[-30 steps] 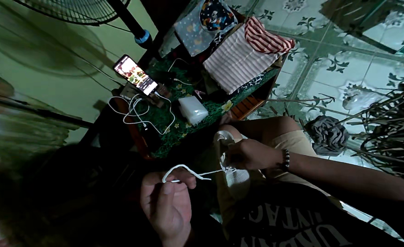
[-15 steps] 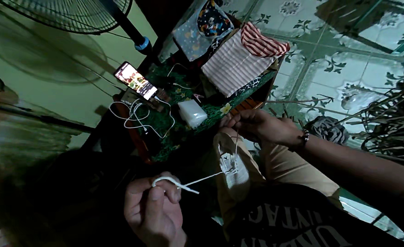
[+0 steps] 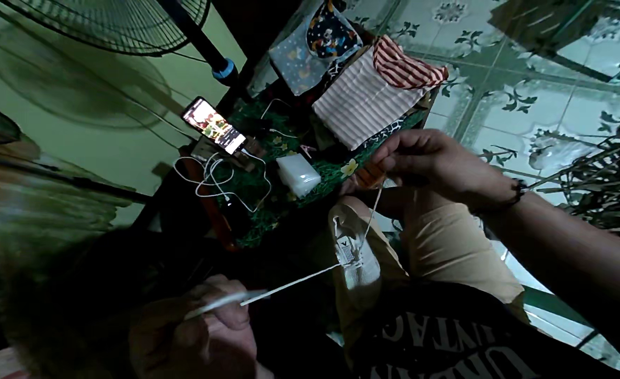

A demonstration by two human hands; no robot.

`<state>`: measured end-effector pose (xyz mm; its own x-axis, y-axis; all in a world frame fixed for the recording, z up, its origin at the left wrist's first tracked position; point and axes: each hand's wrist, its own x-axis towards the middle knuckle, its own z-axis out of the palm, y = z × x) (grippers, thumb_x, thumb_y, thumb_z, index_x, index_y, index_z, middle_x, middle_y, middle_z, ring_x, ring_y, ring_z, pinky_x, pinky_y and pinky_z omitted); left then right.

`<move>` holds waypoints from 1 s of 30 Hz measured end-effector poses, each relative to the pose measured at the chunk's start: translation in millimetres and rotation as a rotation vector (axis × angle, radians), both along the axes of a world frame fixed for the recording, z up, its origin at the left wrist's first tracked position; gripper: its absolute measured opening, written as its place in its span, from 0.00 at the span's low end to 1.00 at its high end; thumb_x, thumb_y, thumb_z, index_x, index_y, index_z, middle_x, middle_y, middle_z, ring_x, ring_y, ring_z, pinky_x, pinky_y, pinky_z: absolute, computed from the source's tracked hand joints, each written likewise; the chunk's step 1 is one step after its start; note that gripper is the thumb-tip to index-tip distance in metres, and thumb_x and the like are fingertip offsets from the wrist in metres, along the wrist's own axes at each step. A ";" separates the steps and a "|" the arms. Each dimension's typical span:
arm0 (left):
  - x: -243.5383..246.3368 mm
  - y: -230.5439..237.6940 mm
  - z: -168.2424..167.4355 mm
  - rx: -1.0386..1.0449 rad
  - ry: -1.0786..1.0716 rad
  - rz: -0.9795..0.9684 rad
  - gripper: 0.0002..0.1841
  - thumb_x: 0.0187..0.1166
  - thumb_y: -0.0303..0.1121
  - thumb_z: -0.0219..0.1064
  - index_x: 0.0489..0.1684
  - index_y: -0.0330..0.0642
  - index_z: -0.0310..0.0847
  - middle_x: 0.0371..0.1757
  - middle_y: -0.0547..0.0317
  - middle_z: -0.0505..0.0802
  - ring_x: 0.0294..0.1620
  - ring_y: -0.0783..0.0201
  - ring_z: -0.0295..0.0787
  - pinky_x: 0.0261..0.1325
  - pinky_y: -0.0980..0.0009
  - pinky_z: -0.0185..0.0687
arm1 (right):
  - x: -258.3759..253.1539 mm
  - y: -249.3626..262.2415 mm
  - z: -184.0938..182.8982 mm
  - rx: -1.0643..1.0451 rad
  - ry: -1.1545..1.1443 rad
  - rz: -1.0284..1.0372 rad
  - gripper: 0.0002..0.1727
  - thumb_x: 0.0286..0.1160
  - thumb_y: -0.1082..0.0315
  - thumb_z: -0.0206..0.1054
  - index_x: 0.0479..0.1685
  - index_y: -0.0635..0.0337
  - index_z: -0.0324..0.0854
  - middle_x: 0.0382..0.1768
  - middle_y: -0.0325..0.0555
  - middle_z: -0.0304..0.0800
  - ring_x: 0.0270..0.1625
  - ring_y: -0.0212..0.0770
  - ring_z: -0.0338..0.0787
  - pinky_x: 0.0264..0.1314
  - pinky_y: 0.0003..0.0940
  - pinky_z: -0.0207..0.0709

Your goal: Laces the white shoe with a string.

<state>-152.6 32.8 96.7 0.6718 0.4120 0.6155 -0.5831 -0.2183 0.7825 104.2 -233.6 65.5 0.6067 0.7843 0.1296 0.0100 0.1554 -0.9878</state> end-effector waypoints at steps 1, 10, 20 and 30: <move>2.7 -1.5 4.8 0.018 -0.010 0.019 0.09 0.83 0.45 0.67 0.39 0.52 0.84 0.26 0.67 0.88 0.25 0.70 0.85 0.33 0.73 0.83 | 0.6 -7.8 7.9 0.020 -0.025 -0.006 0.10 0.85 0.72 0.60 0.54 0.60 0.86 0.29 0.36 0.87 0.24 0.24 0.79 0.24 0.17 0.73; 15.7 -10.5 29.6 0.032 -0.077 -0.003 0.06 0.77 0.37 0.71 0.32 0.49 0.83 0.24 0.67 0.85 0.27 0.69 0.83 0.38 0.70 0.82 | 1.6 -107.2 40.6 0.027 -0.327 -0.035 0.06 0.82 0.61 0.67 0.48 0.46 0.89 0.32 0.30 0.91 0.27 0.25 0.87 0.26 0.20 0.85; 23.3 -33.0 53.6 0.278 0.051 -0.161 0.09 0.87 0.43 0.63 0.40 0.55 0.86 0.30 0.75 0.90 0.31 0.78 0.86 0.40 0.81 0.82 | 0.9 -150.2 6.1 -0.103 -0.158 -0.152 0.06 0.79 0.61 0.68 0.47 0.43 0.90 0.30 0.31 0.92 0.26 0.26 0.89 0.27 0.22 0.86; 100.6 -180.8 -35.3 0.660 0.286 -0.716 0.06 0.78 0.27 0.70 0.36 0.35 0.92 0.31 0.55 0.94 0.36 0.65 0.91 0.48 0.67 0.86 | -19.8 31.6 83.3 0.077 -0.313 -0.064 0.07 0.80 0.75 0.65 0.49 0.66 0.85 0.38 0.44 0.93 0.35 0.34 0.93 0.38 0.32 0.92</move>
<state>-52.0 -148.0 61.4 0.7855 -0.5092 0.3517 -0.5559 -0.3307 0.7626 84.4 -201.9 148.7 0.5759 0.7267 0.3746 0.3234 0.2184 -0.9207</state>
